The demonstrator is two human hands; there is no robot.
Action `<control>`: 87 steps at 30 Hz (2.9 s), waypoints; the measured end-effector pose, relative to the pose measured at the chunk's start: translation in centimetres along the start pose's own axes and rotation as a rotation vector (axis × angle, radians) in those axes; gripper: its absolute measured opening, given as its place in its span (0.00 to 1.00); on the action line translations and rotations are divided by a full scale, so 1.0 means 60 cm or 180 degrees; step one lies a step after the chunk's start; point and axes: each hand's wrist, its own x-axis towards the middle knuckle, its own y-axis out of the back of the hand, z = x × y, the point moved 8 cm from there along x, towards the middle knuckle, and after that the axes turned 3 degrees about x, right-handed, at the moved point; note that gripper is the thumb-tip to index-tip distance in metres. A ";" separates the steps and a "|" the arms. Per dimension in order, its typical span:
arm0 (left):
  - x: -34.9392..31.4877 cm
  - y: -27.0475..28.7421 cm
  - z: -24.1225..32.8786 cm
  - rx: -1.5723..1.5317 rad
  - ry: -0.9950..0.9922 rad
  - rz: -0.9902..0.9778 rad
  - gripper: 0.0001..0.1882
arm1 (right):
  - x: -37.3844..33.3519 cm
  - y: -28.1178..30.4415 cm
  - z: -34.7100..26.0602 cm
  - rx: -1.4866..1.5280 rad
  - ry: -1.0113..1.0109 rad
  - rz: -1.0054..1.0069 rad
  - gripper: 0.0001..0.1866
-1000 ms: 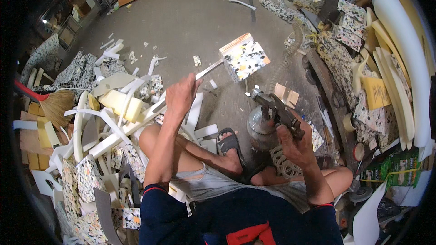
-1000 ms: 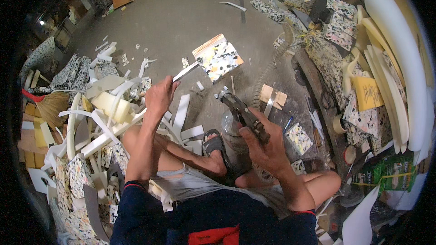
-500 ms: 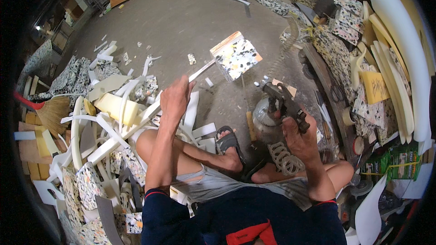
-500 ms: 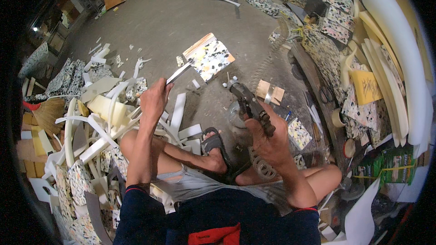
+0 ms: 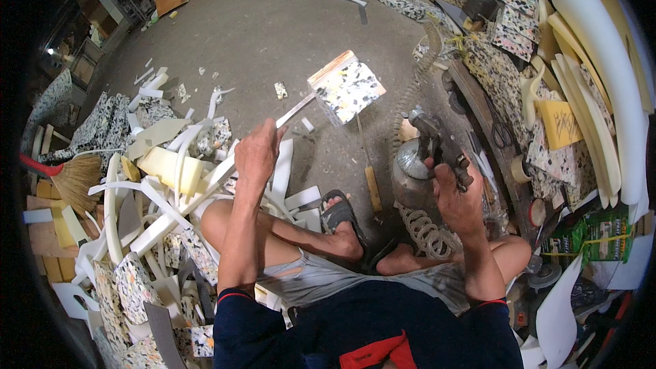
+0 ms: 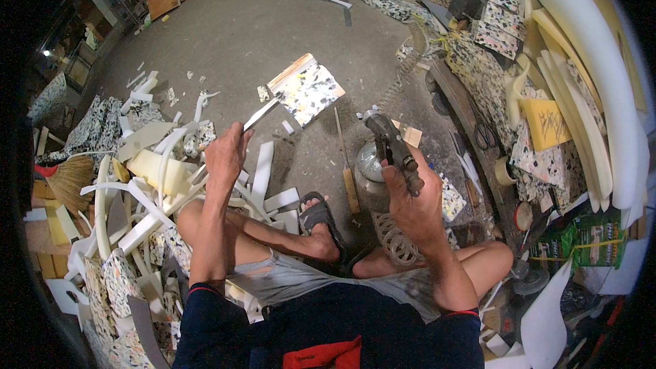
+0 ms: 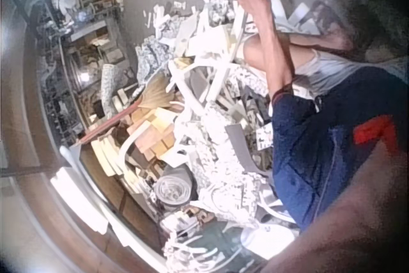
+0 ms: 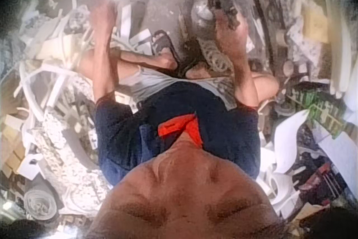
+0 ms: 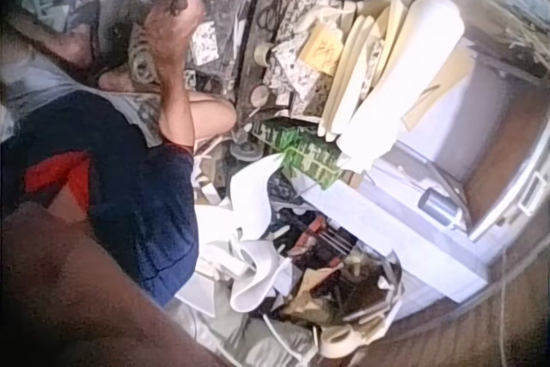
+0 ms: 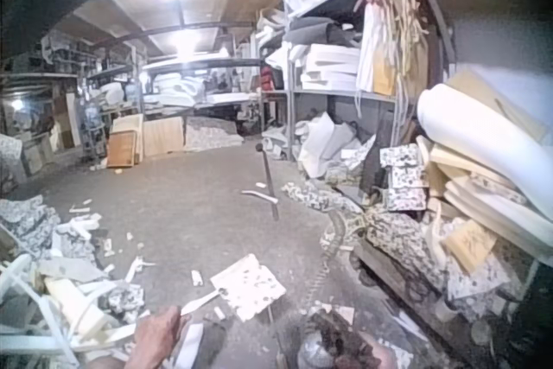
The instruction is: The person sits on the floor and assembles small foam blocks by applying adhesive with a spray gun, then pressing white foam sheets onto the blocks. They handle multiple blocks and sheets, aligning and pressing them together to form a layered assembly.
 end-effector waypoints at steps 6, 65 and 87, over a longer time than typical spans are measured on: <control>0.000 -0.003 0.006 0.0109 0.0047 -0.0086 0.16 | -0.009 -0.014 -0.015 0.0147 -0.0036 -0.0510 0.23; -0.029 -0.034 0.044 -0.0221 0.0015 -0.0021 0.12 | -0.047 -0.052 -0.004 0.0641 -0.0566 -0.0467 0.22; -0.039 -0.026 0.055 0.0192 -0.0143 0.0319 0.06 | -0.026 -0.008 0.007 0.0373 -0.0153 0.0406 0.23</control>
